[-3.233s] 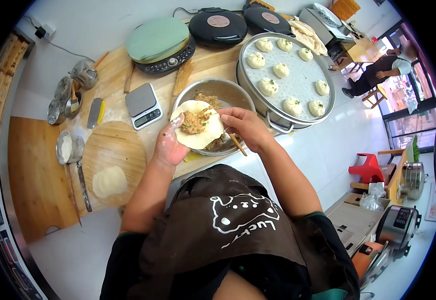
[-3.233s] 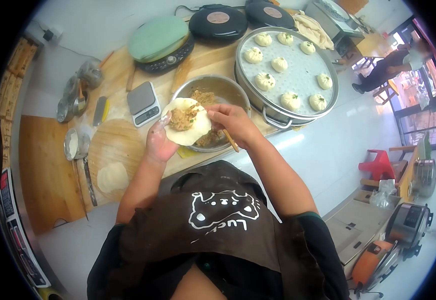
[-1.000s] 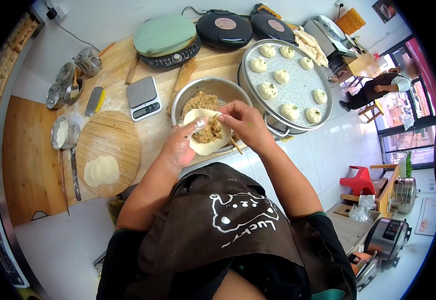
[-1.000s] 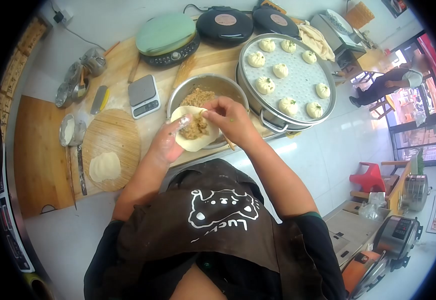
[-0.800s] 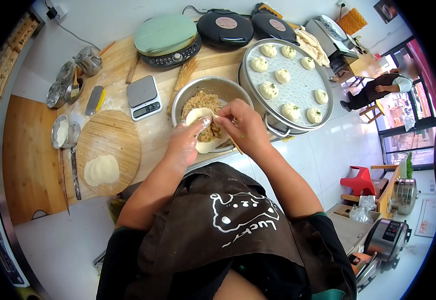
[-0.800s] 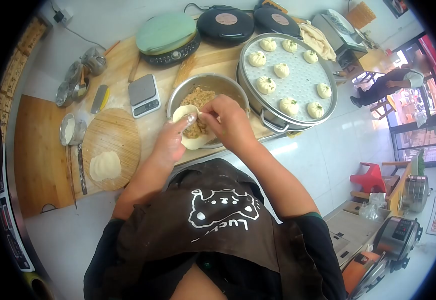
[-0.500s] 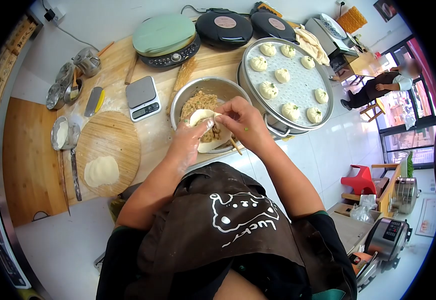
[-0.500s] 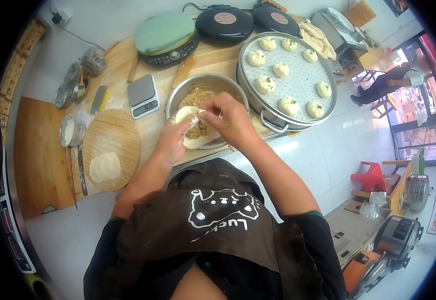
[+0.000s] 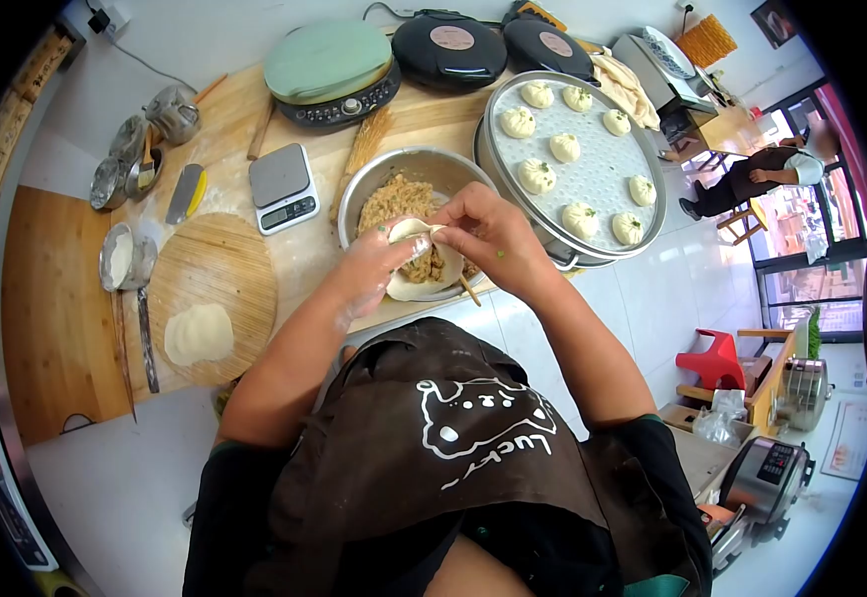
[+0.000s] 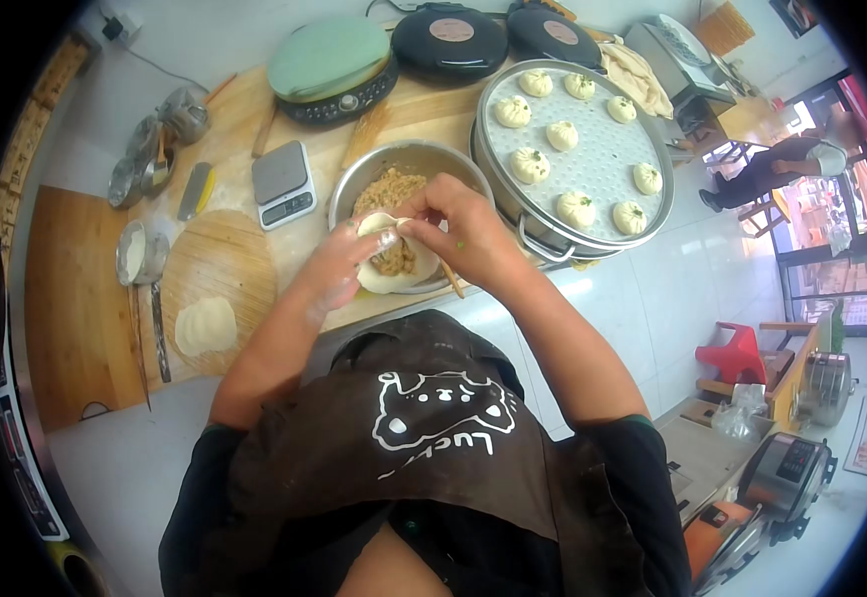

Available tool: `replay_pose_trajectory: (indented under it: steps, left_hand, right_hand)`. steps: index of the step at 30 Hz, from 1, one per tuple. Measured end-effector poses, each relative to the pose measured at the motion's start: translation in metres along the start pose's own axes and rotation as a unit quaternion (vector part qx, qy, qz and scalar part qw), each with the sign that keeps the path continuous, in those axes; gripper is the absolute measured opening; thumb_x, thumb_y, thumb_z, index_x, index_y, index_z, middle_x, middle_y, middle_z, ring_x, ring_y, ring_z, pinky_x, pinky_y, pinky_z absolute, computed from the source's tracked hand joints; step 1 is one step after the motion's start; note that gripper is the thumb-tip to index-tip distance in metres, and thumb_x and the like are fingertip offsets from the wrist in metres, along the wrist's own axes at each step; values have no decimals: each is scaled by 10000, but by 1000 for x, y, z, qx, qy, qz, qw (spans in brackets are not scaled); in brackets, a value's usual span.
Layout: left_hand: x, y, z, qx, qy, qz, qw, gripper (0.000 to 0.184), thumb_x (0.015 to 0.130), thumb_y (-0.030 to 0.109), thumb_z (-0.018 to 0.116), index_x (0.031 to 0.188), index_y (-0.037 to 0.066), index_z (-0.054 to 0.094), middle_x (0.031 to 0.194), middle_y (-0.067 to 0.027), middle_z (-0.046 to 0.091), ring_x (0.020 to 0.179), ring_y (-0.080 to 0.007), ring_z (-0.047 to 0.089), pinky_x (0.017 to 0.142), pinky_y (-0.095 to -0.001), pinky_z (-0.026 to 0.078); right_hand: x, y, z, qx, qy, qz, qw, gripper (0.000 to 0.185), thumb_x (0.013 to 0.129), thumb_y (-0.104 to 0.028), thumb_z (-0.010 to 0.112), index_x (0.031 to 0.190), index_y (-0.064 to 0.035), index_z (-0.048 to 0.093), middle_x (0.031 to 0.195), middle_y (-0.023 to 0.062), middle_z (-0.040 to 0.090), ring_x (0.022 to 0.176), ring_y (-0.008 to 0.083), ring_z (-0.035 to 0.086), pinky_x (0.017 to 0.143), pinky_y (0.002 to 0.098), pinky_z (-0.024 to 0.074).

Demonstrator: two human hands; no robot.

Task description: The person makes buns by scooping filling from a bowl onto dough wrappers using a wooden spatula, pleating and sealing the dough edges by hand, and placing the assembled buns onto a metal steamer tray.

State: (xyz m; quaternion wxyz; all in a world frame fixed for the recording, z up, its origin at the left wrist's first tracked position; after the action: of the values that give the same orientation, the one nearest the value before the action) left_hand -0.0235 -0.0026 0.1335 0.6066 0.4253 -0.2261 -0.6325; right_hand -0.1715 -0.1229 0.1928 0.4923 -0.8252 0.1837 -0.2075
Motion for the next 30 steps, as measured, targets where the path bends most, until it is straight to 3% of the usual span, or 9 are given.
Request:
replay_pose_trajectory:
  steps: [4, 10, 13, 16, 19, 22, 25, 30]
  left_hand:
    - [-7, 11, 2, -36, -31, -9, 999, 416, 976, 148, 619, 1346, -20, 527, 1228, -83, 623, 1120, -149, 605, 957, -330, 508]
    - [4, 12, -8, 155, -86, -15, 984, 443, 984, 177, 606, 1372, -18, 516, 1244, -89, 618, 1125, -155, 595, 980, -332, 494]
    - [4, 20, -4, 199, -68, -37, 977, 448, 988, 191, 606, 1376, -15, 520, 1250, -81, 617, 1123, -147, 592, 981, -318, 485]
    - [-1, 24, 0, -38, -121, -75, 989, 446, 985, 207, 621, 1364, -12, 537, 1254, -69, 615, 1122, -139, 587, 955, -301, 485]
    - [-7, 28, 0, 54, -85, -71, 992, 447, 986, 220, 629, 1359, -10, 544, 1246, -56, 621, 1105, -131, 594, 924, -282, 485]
    - [0, 24, -11, 93, -149, -73, 982, 435, 978, 221, 648, 1336, -11, 560, 1211, -46, 638, 1072, -120, 608, 907, -273, 491]
    - [2, 24, -10, 172, -126, -65, 975, 407, 967, 223, 667, 1296, -5, 589, 1183, -38, 651, 1032, -103, 617, 896, -267, 493]
    - [7, 31, -10, 188, -133, -74, 970, 419, 959, 231, 675, 1303, 7, 592, 1205, -40, 648, 1037, -91, 609, 899, -264, 492]
  right_hand:
    - [2, -8, -6, -46, -16, -46, 998, 124, 865, -93, 743, 948, -20, 685, 858, 85, 602, 801, 219, 594, 749, 341, 493]
    - [5, -5, -6, -44, -51, -58, 996, 114, 853, -91, 748, 910, -28, 672, 854, 90, 622, 788, 245, 604, 725, 365, 492]
    - [8, -10, -9, -31, -48, -71, 996, 118, 845, -84, 749, 886, -23, 657, 855, 90, 634, 792, 250, 609, 715, 372, 489]
    - [9, -15, -12, -49, -39, -80, 995, 106, 845, -78, 743, 883, -25, 658, 856, 92, 638, 806, 264, 614, 724, 378, 485]
    - [8, -11, -14, -77, -51, -128, 987, 94, 840, -79, 738, 890, -38, 670, 859, 92, 637, 811, 280, 614, 736, 385, 481]
    - [6, -9, -8, -71, -51, -137, 987, 90, 831, -79, 734, 897, -47, 681, 843, 98, 640, 808, 296, 614, 744, 397, 480]
    - [8, -13, -7, -98, -91, -83, 988, 136, 855, -61, 740, 951, -36, 647, 891, 89, 631, 828, 259, 620, 739, 368, 492]
    - [13, -12, -10, -115, -83, -137, 980, 135, 855, -65, 738, 948, -48, 642, 881, 84, 632, 822, 270, 615, 732, 386, 485]
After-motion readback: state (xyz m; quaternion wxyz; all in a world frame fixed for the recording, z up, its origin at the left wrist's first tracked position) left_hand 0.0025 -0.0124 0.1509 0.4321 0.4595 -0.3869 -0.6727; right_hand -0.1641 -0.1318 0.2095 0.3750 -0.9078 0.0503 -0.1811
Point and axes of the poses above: each hand's wrist, its own x-axis towards the middle knuckle, its own z-axis out of the palm, y = z × x, the point moved 2 cm from there along x, towards the middle knuckle
